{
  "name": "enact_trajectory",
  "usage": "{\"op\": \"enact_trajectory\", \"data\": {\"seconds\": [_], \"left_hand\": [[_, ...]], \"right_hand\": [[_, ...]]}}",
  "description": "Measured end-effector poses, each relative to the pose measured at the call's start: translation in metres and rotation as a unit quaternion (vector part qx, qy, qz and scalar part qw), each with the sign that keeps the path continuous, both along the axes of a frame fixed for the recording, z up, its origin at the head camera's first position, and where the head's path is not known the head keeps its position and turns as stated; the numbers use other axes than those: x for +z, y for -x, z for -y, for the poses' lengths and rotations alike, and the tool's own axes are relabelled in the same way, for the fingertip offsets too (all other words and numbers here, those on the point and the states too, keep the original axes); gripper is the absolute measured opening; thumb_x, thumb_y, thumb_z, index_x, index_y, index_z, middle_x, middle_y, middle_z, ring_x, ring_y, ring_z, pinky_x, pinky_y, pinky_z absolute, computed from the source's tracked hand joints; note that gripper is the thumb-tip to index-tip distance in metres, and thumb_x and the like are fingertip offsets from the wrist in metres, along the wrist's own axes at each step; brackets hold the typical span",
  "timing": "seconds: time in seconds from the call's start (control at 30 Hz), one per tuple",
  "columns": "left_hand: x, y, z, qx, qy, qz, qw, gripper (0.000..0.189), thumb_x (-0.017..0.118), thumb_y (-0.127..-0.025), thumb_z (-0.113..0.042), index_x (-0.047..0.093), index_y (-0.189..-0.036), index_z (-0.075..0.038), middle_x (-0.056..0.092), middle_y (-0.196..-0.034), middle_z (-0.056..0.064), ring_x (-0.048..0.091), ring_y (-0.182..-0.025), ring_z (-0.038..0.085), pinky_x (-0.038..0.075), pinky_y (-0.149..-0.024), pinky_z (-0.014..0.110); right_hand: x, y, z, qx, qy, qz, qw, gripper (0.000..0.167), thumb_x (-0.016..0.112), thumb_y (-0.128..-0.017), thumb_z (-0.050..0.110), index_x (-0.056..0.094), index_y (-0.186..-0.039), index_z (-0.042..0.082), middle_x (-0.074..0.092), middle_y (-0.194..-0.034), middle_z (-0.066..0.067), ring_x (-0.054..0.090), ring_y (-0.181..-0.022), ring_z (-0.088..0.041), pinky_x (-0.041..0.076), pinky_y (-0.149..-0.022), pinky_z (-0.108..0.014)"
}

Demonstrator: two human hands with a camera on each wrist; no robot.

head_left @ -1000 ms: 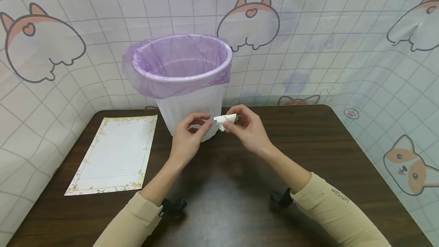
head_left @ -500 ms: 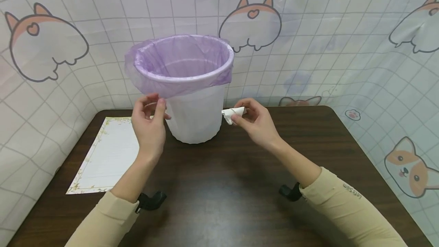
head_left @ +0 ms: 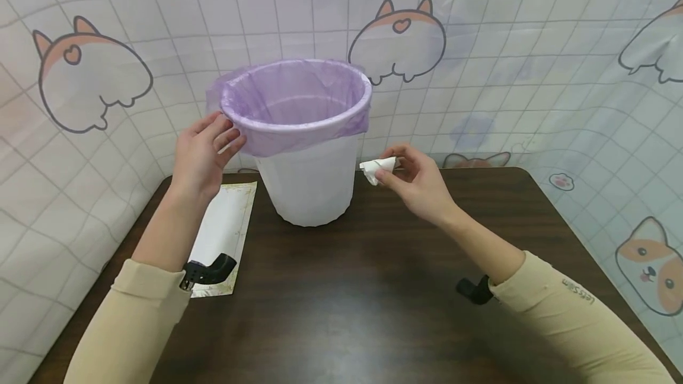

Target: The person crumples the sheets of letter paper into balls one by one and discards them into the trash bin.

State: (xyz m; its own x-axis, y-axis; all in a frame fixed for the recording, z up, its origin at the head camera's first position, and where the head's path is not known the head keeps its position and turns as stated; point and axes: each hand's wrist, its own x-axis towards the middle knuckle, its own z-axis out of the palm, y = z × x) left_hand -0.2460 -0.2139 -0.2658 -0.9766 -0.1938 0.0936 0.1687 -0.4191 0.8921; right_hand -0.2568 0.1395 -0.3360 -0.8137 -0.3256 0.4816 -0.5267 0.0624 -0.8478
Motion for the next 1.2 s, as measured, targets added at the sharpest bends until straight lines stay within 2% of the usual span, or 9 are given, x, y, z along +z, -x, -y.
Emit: {"op": "enact_trajectory", "data": {"seconds": [0.13, 0.27, 0.53, 0.8, 1.0, 1.1, 1.2], "left_hand": [[0.006, 0.004, 0.003, -0.019, -0.018, 0.018, 0.9995, 0.049, 0.067, -0.100, -0.009, 0.046, -0.142, 0.004, 0.055, -0.130, 0.012, 0.069, -0.099, 0.017, 0.056, -0.088, 0.026], [0.011, 0.009, 0.006, -0.017, -0.035, 0.024, 0.9990, 0.062, 0.069, -0.098, -0.004, 0.036, -0.150, 0.005, 0.052, -0.134, 0.012, 0.070, -0.094, 0.015, 0.056, -0.085, 0.024], [0.013, 0.015, 0.010, -0.013, -0.074, 0.020, 0.9970, 0.048, 0.070, -0.093, 0.007, 0.046, -0.134, 0.003, 0.055, -0.118, 0.013, 0.068, -0.083, 0.017, 0.058, -0.081, 0.024], [0.013, 0.018, 0.011, -0.009, -0.094, 0.030, 0.9951, 0.048, 0.072, -0.090, 0.011, 0.050, -0.132, 0.002, 0.055, -0.116, 0.014, 0.069, -0.081, 0.018, 0.059, -0.077, 0.025], [0.014, 0.020, 0.011, -0.011, -0.094, 0.033, 0.9950, 0.048, 0.071, -0.090, 0.012, 0.050, -0.132, 0.002, 0.053, -0.119, 0.014, 0.069, -0.081, 0.019, 0.059, -0.077, 0.026], [0.015, 0.020, 0.012, -0.014, -0.091, 0.033, 0.9952, 0.049, 0.071, -0.090, 0.012, 0.049, -0.132, 0.002, 0.052, -0.120, 0.013, 0.069, -0.080, 0.019, 0.059, -0.077, 0.026], [0.015, 0.021, 0.012, -0.016, -0.093, 0.035, 0.9950, 0.049, 0.071, -0.090, 0.013, 0.049, -0.132, 0.002, 0.052, -0.119, 0.013, 0.068, -0.080, 0.019, 0.059, -0.077, 0.027]], "right_hand": [[0.012, 0.003, -0.004, 0.001, -0.011, -0.016, 0.9998, 0.025, 0.071, -0.095, -0.002, 0.058, -0.116, -0.003, 0.058, -0.116, -0.014, 0.066, -0.097, -0.022, 0.058, -0.084, -0.032], [0.028, 0.008, -0.006, -0.003, -0.009, -0.040, 0.9991, 0.027, 0.071, -0.095, -0.002, 0.057, -0.118, -0.003, 0.058, -0.115, -0.014, 0.065, -0.096, -0.022, 0.058, -0.084, -0.029], [0.063, 0.020, -0.005, -0.004, 0.012, -0.096, 0.9953, 0.027, 0.069, -0.094, -0.008, 0.055, -0.117, -0.010, 0.058, -0.112, -0.013, 0.063, -0.093, -0.025, 0.057, -0.079, -0.026], [0.098, 0.034, 0.011, -0.027, 0.011, -0.125, 0.9917, 0.027, 0.071, -0.093, -0.006, 0.058, -0.117, -0.007, 0.059, -0.113, -0.011, 0.062, -0.094, -0.025, 0.057, -0.078, -0.025], [0.116, 0.035, 0.034, -0.048, -0.032, -0.156, 0.9860, 0.027, 0.071, -0.093, -0.006, 0.058, -0.116, -0.011, 0.061, -0.112, -0.014, 0.062, -0.091, -0.022, 0.057, -0.079, -0.026], [0.118, 0.047, 0.045, -0.051, -0.049, -0.169, 0.9830, 0.027, 0.072, -0.092, -0.005, 0.059, -0.115, -0.010, 0.063, -0.113, -0.015, 0.061, -0.090, -0.021, 0.057, -0.080, -0.028], [0.117, 0.064, 0.054, -0.047, -0.074, -0.175, 0.9806, 0.026, 0.074, -0.093, -0.001, 0.062, -0.115, -0.005, 0.065, -0.113, -0.011, 0.061, -0.090, -0.018, 0.057, -0.079, -0.029]]}}
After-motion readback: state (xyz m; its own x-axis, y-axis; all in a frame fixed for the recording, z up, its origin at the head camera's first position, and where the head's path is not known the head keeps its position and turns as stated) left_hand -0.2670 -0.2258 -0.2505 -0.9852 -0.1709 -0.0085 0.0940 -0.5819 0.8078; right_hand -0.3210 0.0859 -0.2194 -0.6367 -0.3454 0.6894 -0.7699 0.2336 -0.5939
